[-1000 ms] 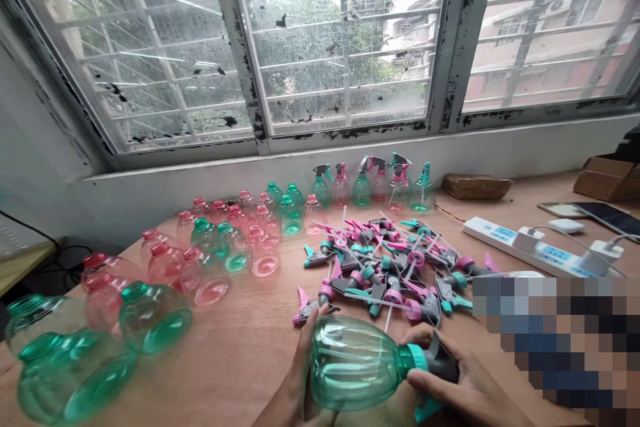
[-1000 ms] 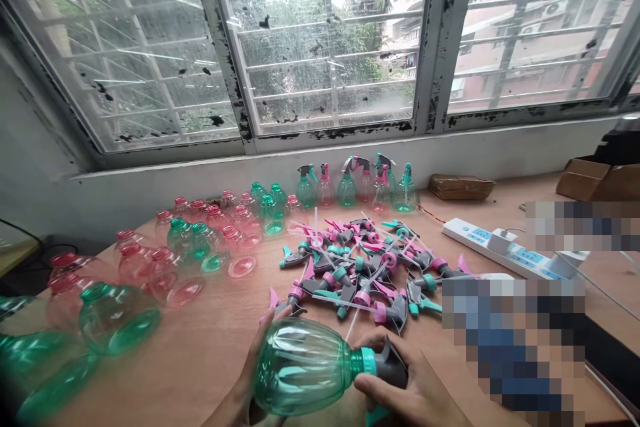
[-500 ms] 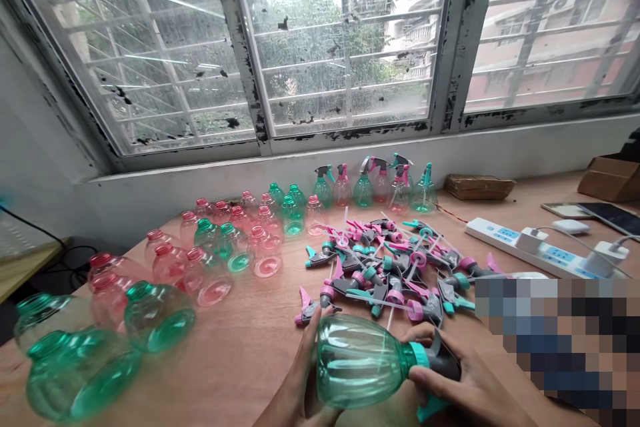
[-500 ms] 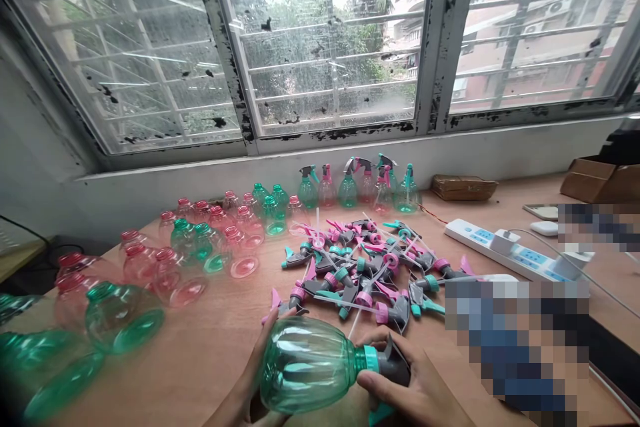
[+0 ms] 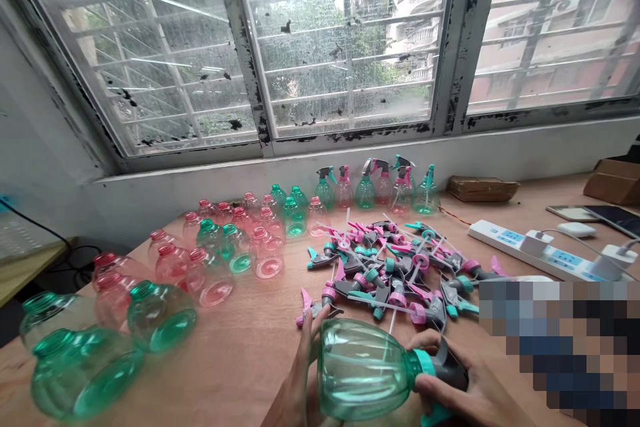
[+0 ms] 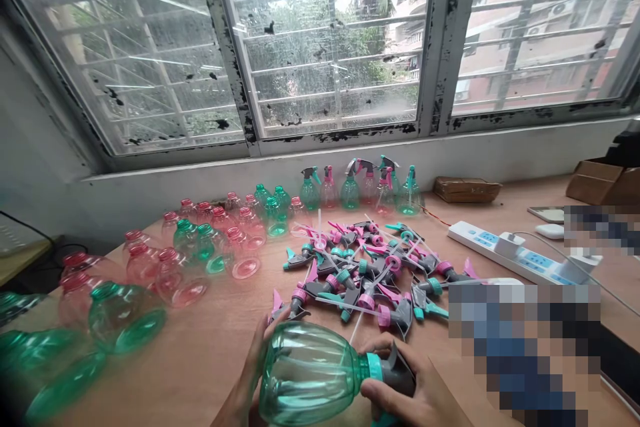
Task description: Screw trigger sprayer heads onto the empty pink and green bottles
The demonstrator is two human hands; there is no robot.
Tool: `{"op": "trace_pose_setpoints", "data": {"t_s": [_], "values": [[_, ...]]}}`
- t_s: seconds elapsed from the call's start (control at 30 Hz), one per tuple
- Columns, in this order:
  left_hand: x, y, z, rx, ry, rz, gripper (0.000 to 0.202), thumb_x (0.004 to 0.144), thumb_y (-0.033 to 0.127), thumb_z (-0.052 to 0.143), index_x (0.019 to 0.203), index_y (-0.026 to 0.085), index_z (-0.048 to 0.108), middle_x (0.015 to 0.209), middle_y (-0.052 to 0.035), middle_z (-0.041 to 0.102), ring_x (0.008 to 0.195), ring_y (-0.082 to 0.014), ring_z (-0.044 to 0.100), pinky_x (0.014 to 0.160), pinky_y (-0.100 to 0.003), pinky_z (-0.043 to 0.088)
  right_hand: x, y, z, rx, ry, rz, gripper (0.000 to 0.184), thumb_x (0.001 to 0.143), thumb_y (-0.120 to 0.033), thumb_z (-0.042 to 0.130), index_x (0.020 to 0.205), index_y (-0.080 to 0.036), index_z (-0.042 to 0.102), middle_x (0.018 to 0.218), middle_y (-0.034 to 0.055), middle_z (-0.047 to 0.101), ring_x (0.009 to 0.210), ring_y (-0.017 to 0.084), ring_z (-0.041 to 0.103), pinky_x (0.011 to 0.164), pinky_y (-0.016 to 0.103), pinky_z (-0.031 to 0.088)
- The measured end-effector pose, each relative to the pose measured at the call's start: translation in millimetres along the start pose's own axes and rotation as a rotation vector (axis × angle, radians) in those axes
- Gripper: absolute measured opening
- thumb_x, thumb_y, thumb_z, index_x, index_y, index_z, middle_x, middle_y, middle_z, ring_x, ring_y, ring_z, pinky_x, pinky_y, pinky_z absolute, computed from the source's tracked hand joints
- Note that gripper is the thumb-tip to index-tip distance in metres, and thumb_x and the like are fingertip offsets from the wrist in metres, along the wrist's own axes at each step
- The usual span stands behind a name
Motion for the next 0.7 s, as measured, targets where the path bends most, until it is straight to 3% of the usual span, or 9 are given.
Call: {"op": "trace_pose_setpoints", "data": {"t_s": [0.07, 0.17, 0.33, 0.4, 0.47, 0.53, 0.63, 0.7], "values": [[0.1, -2.2, -3.8, 0.017, -0.011, -0.01, 0.12, 0.082, 0.068, 0.084, 0.175, 0.041, 0.014, 0.183, -0.0066, 0.029, 0.168, -0.0446, 0.023, 0.137, -0.058, 0.018, -0.8, -1.0, 0.1, -0.013, 0.002, -0.026, 0.045, 0.077, -0.06, 0.091, 0.098, -0.022, 0.079, 0.073, -0.002, 0.071, 0.063, 0.019, 0.064, 0.061, 0.028, 0.05], [-0.7, -1.0, -5.6, 0.025, 0.0, -0.005, 0.119, 0.078, 0.067, 0.088, 0.174, 0.037, 0.025, 0.182, -0.0066, 0.032, 0.169, -0.0473, 0.019, 0.138, -0.058, 0.016, -1.8, -3.4, 0.2, -0.025, 0.006, -0.03, 0.045, 0.076, -0.061, 0.091, 0.097, -0.022, 0.079, 0.077, -0.0014, 0.071, 0.066, 0.02, 0.065, 0.063, 0.028, 0.051], [-3.3, -1.2, 9.0, -0.069, 0.012, 0.008, 0.084, 0.104, 0.051, 0.065, 0.173, 0.044, 0.019, 0.187, -0.004, 0.013, 0.165, -0.0392, 0.036, 0.13, -0.053, 0.04, -1.9, -1.0, 2.4, 0.05, 0.002, 0.06, 0.053, 0.077, -0.069, 0.088, 0.103, -0.023, 0.077, 0.066, -0.0029, 0.069, 0.061, 0.02, 0.066, 0.06, 0.027, 0.051], [-4.0, -2.1, 12.3, -0.106, 0.015, 0.024, 0.089, 0.103, 0.048, 0.068, 0.173, 0.047, 0.012, 0.187, -0.0034, 0.011, 0.167, -0.0375, 0.031, 0.13, -0.053, 0.039, -1.6, -0.7, 2.5, 0.067, 0.011, 0.061, 0.055, 0.076, -0.07, 0.088, 0.103, -0.023, 0.076, 0.066, -0.0022, 0.071, 0.061, 0.021, 0.067, 0.06, 0.027, 0.052], [-4.2, -0.5, 11.2, -0.109, 0.014, 0.059, 0.105, 0.096, 0.051, 0.078, 0.174, 0.045, 0.008, 0.187, -0.0052, 0.012, 0.17, -0.0382, 0.018, 0.133, -0.057, 0.031, -1.4, -1.9, 2.6, 0.051, 0.015, 0.036, 0.053, 0.076, -0.068, 0.09, 0.102, -0.024, 0.076, 0.068, -0.0016, 0.073, 0.062, 0.021, 0.069, 0.061, 0.027, 0.053], [-3.9, -0.7, 8.3, -0.12, 0.004, 0.052, 0.111, 0.09, 0.056, 0.083, 0.175, 0.04, 0.013, 0.186, -0.0084, 0.014, 0.171, -0.0401, 0.014, 0.133, -0.059, 0.028, -1.4, -2.8, 2.9, 0.017, 0.012, 0.017, 0.051, 0.077, -0.066, 0.091, 0.102, -0.024, 0.077, 0.069, -0.0018, 0.074, 0.063, 0.021, 0.069, 0.062, 0.028, 0.053], [-3.3, -4.2, 5.2, -0.13, -0.006, -0.015, 0.11, 0.085, 0.056, 0.087, 0.173, 0.037, 0.024, 0.182, -0.0123, 0.027, 0.167, -0.0422, 0.029, 0.131, -0.057, 0.036, -1.3, -3.0, 3.9, 0.004, 0.003, 0.015, 0.051, 0.077, -0.067, 0.089, 0.101, -0.024, 0.077, 0.068, -0.0022, 0.073, 0.062, 0.021, 0.069, 0.061, 0.028, 0.054], [-3.0, -5.6, 3.4, -0.087, 0.014, -0.027, 0.108, 0.088, 0.053, 0.085, 0.173, 0.039, 0.02, 0.176, -0.013, 0.04, 0.162, -0.0403, 0.042, 0.13, -0.054, 0.04, -1.0, -3.9, 3.7, 0.001, 0.013, 0.013, 0.051, 0.078, -0.068, 0.088, 0.1, -0.023, 0.078, 0.069, -0.0015, 0.073, 0.063, 0.022, 0.069, 0.061, 0.029, 0.053]]}}
Point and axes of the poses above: each hand's wrist, its own x-axis towards the middle knuckle, its own z-axis out of the palm, y = z × x, the point moved 8 cm from there along x, towards the middle knuckle
